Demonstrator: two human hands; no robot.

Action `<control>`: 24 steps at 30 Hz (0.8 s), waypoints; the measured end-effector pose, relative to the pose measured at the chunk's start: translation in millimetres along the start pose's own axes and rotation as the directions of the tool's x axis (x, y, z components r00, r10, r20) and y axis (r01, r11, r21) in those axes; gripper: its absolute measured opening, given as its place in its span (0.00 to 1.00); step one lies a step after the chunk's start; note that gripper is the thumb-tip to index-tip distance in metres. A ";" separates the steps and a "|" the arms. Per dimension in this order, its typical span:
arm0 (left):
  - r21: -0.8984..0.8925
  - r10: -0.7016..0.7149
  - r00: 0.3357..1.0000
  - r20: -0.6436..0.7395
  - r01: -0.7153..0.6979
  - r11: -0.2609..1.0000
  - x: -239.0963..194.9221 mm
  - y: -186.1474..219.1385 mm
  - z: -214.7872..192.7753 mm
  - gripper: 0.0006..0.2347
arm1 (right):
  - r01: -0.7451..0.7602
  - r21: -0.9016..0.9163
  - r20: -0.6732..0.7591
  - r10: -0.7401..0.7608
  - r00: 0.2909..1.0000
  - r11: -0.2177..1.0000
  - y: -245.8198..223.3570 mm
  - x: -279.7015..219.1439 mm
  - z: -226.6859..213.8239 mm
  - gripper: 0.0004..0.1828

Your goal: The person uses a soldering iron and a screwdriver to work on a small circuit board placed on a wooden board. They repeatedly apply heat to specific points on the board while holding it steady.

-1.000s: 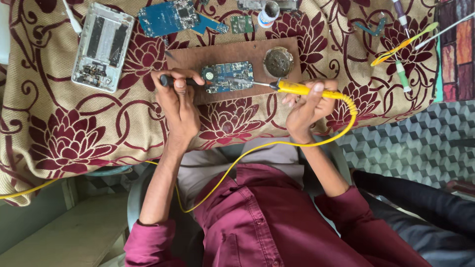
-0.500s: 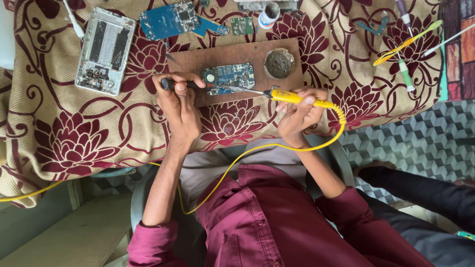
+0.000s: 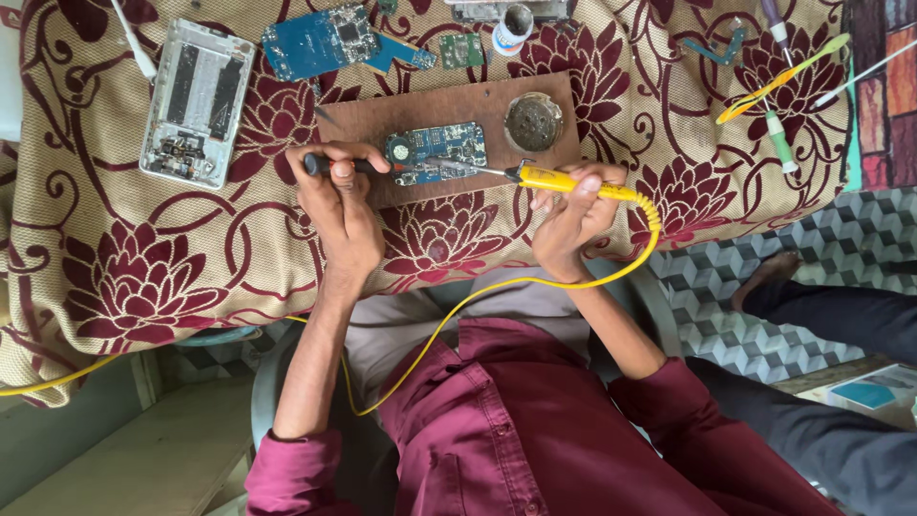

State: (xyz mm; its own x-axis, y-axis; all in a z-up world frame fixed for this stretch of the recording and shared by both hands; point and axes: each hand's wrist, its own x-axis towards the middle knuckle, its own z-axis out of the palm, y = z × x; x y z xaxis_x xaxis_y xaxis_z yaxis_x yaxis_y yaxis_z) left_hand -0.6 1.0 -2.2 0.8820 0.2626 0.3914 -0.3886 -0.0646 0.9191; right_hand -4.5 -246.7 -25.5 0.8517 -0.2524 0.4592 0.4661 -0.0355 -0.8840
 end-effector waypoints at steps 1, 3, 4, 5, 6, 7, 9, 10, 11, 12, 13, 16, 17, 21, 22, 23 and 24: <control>-0.002 -0.002 1.000 -0.001 0.002 1.000 -0.5 0.0 0.5 0.10 | -0.011 0.004 -0.003 0.011 1.000 1.000 -1.0 -0.1 -0.4 0.17; -0.005 -0.003 1.000 -0.004 0.003 1.000 -0.7 0.4 0.8 0.10 | -0.019 0.005 0.001 0.019 1.000 1.000 -2.5 0.0 -0.6 0.16; -0.005 -0.015 1.000 -0.003 0.015 1.000 -0.6 0.9 0.2 0.10 | -0.017 0.002 0.009 0.017 1.000 1.000 -2.9 0.0 0.0 0.16; -0.006 -0.027 1.000 -0.003 0.027 1.000 -1.2 1.5 0.4 0.10 | -0.014 -0.003 0.018 0.014 1.000 1.000 -3.4 0.5 -0.6 0.16; -0.008 -0.039 0.999 -0.004 0.039 0.999 -1.6 1.9 0.7 0.10 | -0.006 -0.007 0.014 0.006 1.000 1.000 -3.3 1.0 -0.9 0.16; -0.006 -0.037 0.999 0.000 0.037 0.999 -2.7 2.5 0.3 0.10 | -0.001 -0.011 0.011 0.001 1.000 1.000 -3.1 0.8 -0.8 0.16; -0.001 -0.027 1.000 0.009 0.027 1.000 -2.0 2.9 -0.2 0.10 | -0.001 0.001 0.001 0.001 1.000 1.000 -2.1 1.6 0.0 0.16; 0.003 -0.018 1.000 0.008 0.018 1.000 -0.2 2.4 -0.2 0.10 | -0.006 0.016 -0.007 0.006 1.000 1.000 -1.1 2.7 0.7 0.16; 0.006 -0.017 1.000 0.008 0.017 1.000 -0.8 2.4 -0.2 0.10 | -0.018 0.028 -0.015 0.018 1.000 0.999 -1.3 1.3 0.2 0.16; 0.010 -0.015 1.000 0.007 0.015 1.000 -1.5 2.2 -0.2 0.10 | -0.027 0.025 -0.018 0.028 0.999 0.999 -1.3 0.0 -0.6 0.16; 0.003 -0.008 1.000 0.009 0.008 1.000 -0.9 1.8 -0.4 0.10 | -0.034 0.025 -0.021 0.034 0.999 0.999 -0.7 0.0 -0.4 0.16; -0.009 -0.006 1.000 0.013 0.006 1.000 -1.3 1.2 0.6 0.10 | -0.017 0.016 -0.028 0.018 0.999 1.000 0.2 -0.6 -1.1 0.16; -0.003 -0.015 1.000 0.011 0.015 1.000 -1.4 1.7 0.5 0.10 | -0.005 0.015 -0.030 0.006 1.000 1.000 0.5 -0.2 -0.7 0.16; 0.015 -0.004 1.000 0.020 0.004 1.000 -4.4 3.7 -1.0 0.09 | -0.022 0.044 -0.053 0.024 0.998 0.999 1.0 -0.4 0.2 0.15; 0.009 -0.019 1.000 0.018 0.019 1.000 -6.8 4.4 -2.1 0.09 | -0.023 0.036 -0.054 0.025 0.998 0.999 0.7 -2.4 0.0 0.15; -0.002 -0.024 1.000 0.015 0.024 1.000 -5.0 3.7 -0.9 0.08 | -0.013 0.028 -0.055 0.014 0.998 1.000 1.7 0.6 -0.1 0.15; -0.013 -0.029 1.000 0.012 0.029 0.999 -3.0 3.1 0.3 0.08 | -0.008 0.031 -0.054 0.009 0.998 0.999 2.6 3.3 0.1 0.15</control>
State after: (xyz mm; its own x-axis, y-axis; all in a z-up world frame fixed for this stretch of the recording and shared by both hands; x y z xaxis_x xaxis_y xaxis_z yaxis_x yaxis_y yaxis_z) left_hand -4.4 -0.3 -0.5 0.8959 0.2531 0.3650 -0.3662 -0.0443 0.9295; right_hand -0.4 -247.5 -26.2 0.8418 -0.3049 0.4454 0.4668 -0.0031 -0.8844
